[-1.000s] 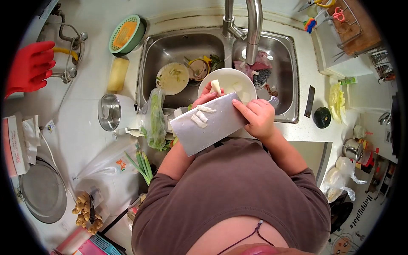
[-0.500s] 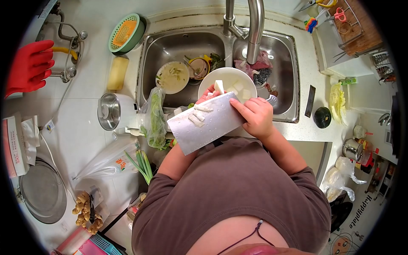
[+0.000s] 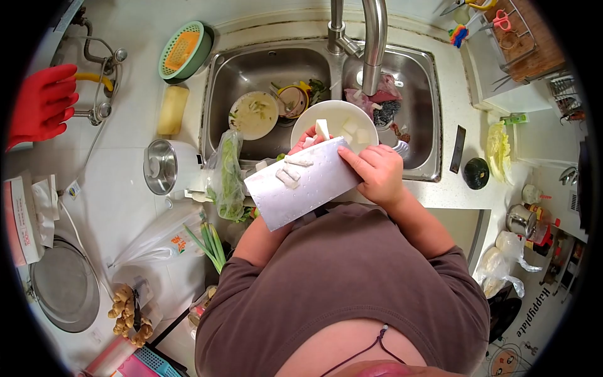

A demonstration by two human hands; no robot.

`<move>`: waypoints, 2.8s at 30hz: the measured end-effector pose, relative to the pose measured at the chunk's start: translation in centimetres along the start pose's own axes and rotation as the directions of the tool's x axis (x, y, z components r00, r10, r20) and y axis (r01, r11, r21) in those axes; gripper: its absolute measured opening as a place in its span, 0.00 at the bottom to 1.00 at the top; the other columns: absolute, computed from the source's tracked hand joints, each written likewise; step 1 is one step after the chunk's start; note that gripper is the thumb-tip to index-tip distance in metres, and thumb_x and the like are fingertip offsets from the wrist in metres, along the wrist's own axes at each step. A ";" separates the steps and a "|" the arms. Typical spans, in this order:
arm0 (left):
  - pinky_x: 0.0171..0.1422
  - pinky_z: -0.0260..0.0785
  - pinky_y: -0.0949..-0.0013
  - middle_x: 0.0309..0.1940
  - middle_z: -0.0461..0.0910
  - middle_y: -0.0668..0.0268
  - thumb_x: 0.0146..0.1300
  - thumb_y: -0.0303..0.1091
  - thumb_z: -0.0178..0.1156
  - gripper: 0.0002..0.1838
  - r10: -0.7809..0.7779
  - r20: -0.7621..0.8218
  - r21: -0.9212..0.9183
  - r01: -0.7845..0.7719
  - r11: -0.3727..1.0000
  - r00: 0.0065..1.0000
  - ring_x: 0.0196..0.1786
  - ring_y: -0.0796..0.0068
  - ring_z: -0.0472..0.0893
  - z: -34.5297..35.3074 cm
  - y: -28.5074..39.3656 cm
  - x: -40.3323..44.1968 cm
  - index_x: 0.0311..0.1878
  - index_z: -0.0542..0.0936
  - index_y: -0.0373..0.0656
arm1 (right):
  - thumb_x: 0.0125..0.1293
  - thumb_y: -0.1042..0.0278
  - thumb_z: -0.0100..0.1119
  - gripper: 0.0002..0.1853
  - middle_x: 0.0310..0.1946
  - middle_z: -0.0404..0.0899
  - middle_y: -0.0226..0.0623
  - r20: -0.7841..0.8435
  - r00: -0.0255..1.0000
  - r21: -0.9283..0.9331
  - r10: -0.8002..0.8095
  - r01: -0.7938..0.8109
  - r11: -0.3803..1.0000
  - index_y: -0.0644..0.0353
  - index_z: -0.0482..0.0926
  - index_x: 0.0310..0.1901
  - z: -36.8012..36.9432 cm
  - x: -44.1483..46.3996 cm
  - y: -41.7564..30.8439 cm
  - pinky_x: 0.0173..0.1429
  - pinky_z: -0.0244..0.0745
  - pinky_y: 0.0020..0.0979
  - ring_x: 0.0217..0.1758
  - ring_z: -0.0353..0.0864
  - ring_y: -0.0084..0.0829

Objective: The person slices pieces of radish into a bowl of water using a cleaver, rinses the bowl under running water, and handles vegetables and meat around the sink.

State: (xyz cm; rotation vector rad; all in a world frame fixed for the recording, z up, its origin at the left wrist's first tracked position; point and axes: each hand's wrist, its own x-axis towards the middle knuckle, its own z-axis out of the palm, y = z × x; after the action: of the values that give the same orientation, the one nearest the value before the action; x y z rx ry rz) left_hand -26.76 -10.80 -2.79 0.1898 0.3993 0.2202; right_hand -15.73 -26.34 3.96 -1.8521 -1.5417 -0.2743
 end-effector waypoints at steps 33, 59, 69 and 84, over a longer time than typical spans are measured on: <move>0.58 0.70 0.67 0.55 0.77 0.60 0.67 0.29 0.58 0.18 0.070 0.202 -0.022 -0.067 0.997 0.977 0.52 0.65 0.77 -0.8 2.3 -0.8 0.59 0.73 0.43 | 0.39 0.78 0.61 0.26 0.24 0.79 0.35 -0.070 0.940 -0.187 0.335 -0.342 0.921 0.53 0.85 0.46 -0.5 -2.3 5.3 0.31 0.73 0.37 0.27 0.78 0.39; 0.78 0.56 0.63 0.70 0.62 0.62 0.76 0.45 0.43 0.27 0.168 0.125 0.351 -0.202 0.914 0.978 0.72 0.69 0.64 -2.3 -0.6 -3.9 0.72 0.58 0.42 | 0.42 0.71 0.58 0.25 0.20 0.70 0.29 -0.033 0.999 -0.032 0.000 -0.001 0.999 0.58 0.83 0.48 1.3 0.1 -0.3 0.28 0.66 0.34 0.23 0.74 0.33; 0.79 0.55 0.62 0.69 0.64 0.60 0.77 0.42 0.43 0.26 0.222 0.177 0.285 -0.266 0.921 0.959 0.72 0.67 0.64 -2.3 -1.0 -4.2 0.72 0.58 0.44 | 0.41 0.73 0.57 0.25 0.20 0.71 0.30 -0.035 0.998 -0.006 0.045 -0.045 0.999 0.57 0.84 0.47 1.1 -0.1 0.0 0.29 0.67 0.35 0.23 0.74 0.34; 0.68 0.68 0.55 0.58 0.75 0.59 0.75 0.47 0.40 0.24 0.155 0.235 0.648 -0.273 0.711 0.960 0.61 0.61 0.75 -1.3 1.1 -2.3 0.64 0.68 0.41 | 0.38 0.74 0.59 0.27 0.20 0.71 0.30 -0.036 0.991 -0.161 0.131 -0.135 0.978 0.54 0.84 0.47 0.0 -1.2 3.3 0.32 0.69 0.35 0.27 0.76 0.35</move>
State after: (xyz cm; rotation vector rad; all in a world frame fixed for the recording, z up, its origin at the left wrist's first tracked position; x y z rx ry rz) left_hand -29.57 -10.17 -2.90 0.9840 0.2754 0.2809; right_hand -13.06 -27.41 2.00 -2.0613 -1.4066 -0.3692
